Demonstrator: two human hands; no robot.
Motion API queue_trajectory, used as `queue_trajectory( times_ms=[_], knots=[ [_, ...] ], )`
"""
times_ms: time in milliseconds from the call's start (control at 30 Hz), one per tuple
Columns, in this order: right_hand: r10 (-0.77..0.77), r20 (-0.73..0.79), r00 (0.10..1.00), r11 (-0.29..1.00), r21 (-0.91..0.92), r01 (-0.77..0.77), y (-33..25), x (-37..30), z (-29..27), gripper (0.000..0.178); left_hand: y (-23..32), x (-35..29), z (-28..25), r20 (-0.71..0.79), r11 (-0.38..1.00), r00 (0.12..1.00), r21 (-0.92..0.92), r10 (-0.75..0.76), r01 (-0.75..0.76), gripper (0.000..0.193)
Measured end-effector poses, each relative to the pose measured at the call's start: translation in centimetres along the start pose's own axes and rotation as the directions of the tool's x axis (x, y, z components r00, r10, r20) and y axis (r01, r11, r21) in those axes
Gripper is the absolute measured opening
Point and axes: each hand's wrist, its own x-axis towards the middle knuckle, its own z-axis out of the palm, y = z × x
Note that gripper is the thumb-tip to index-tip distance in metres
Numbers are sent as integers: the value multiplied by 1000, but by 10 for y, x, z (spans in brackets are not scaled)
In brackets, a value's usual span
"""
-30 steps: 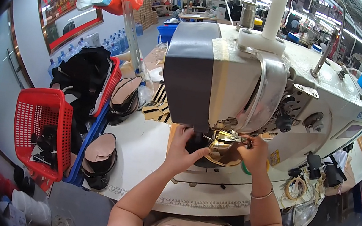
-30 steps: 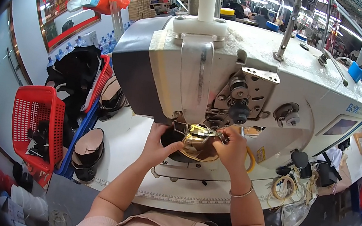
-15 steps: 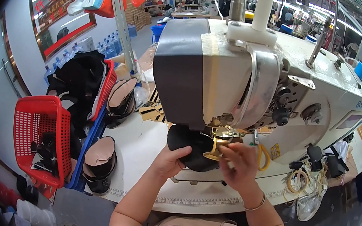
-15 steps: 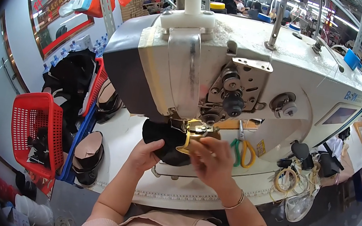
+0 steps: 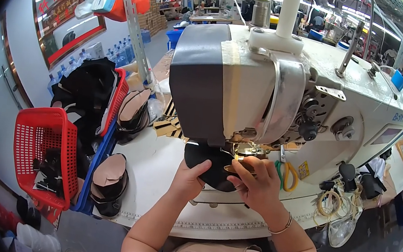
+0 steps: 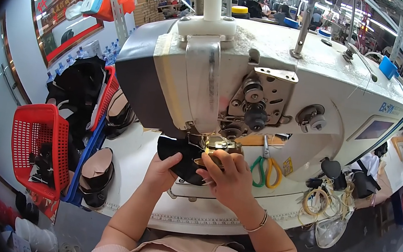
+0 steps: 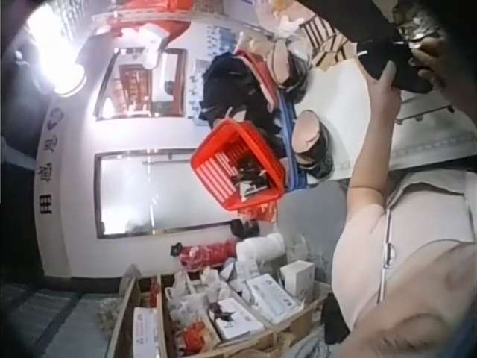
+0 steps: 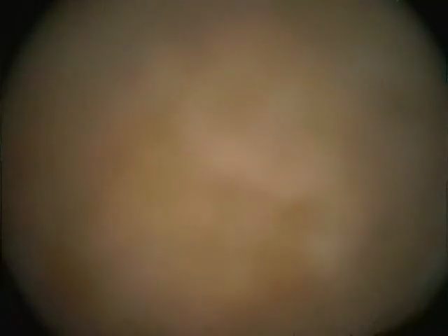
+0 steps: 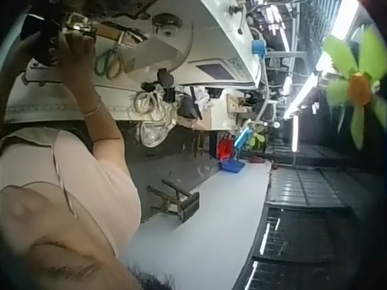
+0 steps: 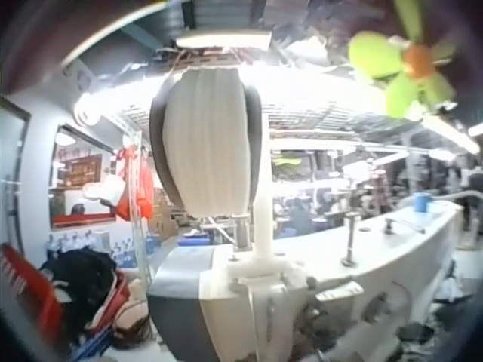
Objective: Stitch shoe components using an industrial sewing machine.
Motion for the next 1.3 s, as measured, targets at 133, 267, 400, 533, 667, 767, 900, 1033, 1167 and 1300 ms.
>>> queue_trajectory(
  times_ms=[133,267,400,533,667,767,900,1033,1167,1300],
  knots=[
    [14,1,1000,1000,5,-14,2,2,1,29,-2,1,6,-17,998,998,24,53,-53,38],
    [5,-13,1000,1000,-3,-5,9,-2,1,31,-4,-1,14,-32,994,994,-9,107,-107,39],
    [33,-50,998,999,28,-31,17,-18,-1,47,-7,-3,19,-56,991,989,6,136,-136,41],
    [94,1,996,995,31,-94,25,-34,5,48,-14,-5,22,-85,988,986,-42,144,-148,43],
    [122,-54,991,992,46,-119,34,-39,11,38,-24,-9,28,-209,980,961,-37,182,-193,45],
    [124,-111,986,991,53,-119,40,-37,14,32,-29,-12,33,-218,973,952,-37,214,-227,43],
    [124,-157,980,991,77,-113,45,-34,17,32,-32,-13,37,-210,968,954,-86,212,-234,40],
    [153,-170,973,986,87,-140,52,-31,18,35,-39,-15,35,-275,961,921,83,275,-263,35],
    [163,-185,969,982,121,-142,55,-26,21,28,-45,-19,38,-296,953,906,102,302,-285,32],
    [187,-169,968,967,207,-150,58,-20,18,30,-34,-18,38,-225,973,948,-2,226,-233,31]
  ],
)
